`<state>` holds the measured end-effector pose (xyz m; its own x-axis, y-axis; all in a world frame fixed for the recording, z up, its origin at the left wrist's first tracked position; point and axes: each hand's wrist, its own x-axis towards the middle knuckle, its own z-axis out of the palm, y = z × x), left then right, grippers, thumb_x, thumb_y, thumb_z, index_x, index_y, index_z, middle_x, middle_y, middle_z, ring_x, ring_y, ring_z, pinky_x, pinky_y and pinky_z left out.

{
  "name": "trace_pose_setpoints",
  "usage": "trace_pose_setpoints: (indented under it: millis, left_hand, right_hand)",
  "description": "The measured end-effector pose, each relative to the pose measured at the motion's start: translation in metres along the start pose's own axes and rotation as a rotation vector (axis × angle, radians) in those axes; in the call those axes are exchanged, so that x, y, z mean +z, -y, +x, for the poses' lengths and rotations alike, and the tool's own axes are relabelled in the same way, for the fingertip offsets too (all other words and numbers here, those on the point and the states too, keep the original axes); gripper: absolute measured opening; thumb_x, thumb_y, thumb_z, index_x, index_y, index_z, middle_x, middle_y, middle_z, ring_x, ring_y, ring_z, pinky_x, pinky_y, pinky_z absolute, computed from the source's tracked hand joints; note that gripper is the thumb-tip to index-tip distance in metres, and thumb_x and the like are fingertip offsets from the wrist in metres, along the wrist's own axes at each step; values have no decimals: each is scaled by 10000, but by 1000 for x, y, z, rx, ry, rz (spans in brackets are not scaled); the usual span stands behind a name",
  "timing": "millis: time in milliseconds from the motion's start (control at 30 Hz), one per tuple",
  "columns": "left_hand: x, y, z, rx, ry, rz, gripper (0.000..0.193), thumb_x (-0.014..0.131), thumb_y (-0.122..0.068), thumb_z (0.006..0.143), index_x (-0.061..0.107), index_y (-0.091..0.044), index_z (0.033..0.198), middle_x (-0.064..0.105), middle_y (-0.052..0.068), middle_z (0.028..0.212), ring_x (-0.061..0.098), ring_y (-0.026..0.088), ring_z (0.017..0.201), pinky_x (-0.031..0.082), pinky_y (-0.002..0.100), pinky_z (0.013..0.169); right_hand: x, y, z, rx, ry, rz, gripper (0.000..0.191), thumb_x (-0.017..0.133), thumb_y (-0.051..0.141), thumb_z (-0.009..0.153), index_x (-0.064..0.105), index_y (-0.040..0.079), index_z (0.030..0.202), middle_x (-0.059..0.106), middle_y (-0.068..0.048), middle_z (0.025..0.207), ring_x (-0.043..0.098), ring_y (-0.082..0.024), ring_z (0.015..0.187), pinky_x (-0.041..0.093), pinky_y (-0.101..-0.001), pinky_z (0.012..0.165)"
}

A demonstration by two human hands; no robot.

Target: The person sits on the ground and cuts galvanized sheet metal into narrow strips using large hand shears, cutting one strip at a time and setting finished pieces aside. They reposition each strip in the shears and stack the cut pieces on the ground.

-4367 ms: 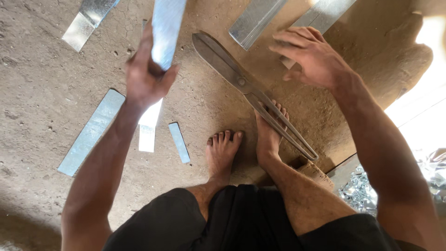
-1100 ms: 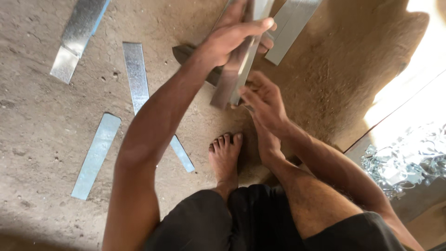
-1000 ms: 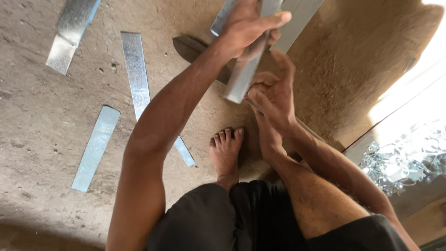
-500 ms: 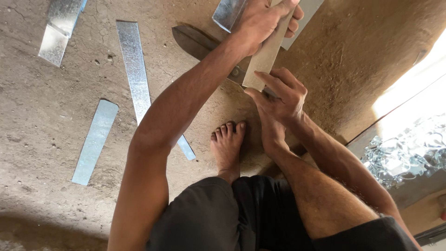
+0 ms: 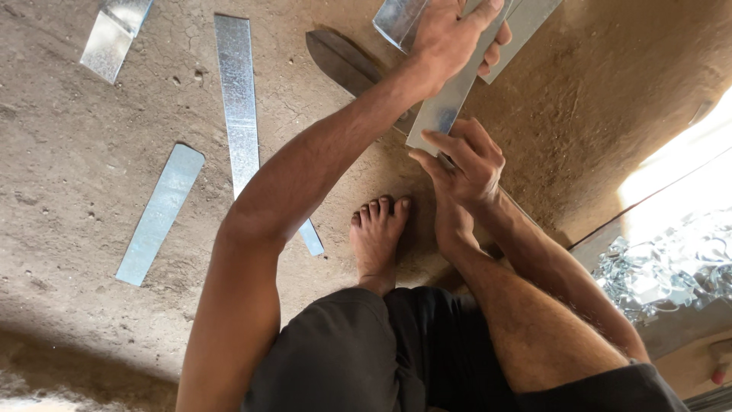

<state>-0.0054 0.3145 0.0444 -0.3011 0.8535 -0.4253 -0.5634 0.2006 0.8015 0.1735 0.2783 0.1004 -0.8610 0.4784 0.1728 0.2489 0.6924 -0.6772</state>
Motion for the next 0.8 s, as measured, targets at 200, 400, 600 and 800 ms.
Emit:
trace_pose_setpoints:
  millis: [200, 400, 600, 800]
  left_hand:
    - [-78, -26, -17, -33, 49, 604, 548, 386, -520, 1076, 602, -30, 1191, 744, 44, 881, 759, 100, 654, 656, 163, 457]
    - [-217, -88, -87, -402, 16, 801, 522, 321, -443, 1142, 640, -33, 1189, 722, 224, 1009, 652, 198, 692, 565, 331, 545]
    - [-232, -123, -144, -309, -69, 879, 246, 501, -180, 1099, 658, 9, 1126, 739, 167, 908, 714, 219, 624, 617, 355, 496]
    - [-233, -130, -160, -271, -73, 802, 184, 548, -141, 1081, 640, -17, 1179, 727, 186, 889, 703, 246, 612, 603, 362, 484]
  right_hand:
    - [-33, 5, -41, 163, 240, -146, 664, 794, 306, 969, 480, 34, 1486, 650, -197, 1288, 626, -382, 1174, 548, -498, 995]
    - [-56, -10, -89, 796, 446, -68, 795, 832, 456, 845, 451, -52, 1323, 628, -270, 1143, 650, -370, 1018, 531, -496, 828]
    - [-68, -43, -58, 830, 790, -120, 843, 851, 534, 704, 543, -39, 1239, 683, -203, 913, 697, -298, 763, 577, -455, 644]
    - [-55, -45, 8, 863, 1049, -99, 559, 730, 487, 879, 638, 40, 1202, 715, -123, 830, 697, -237, 714, 567, -392, 645]
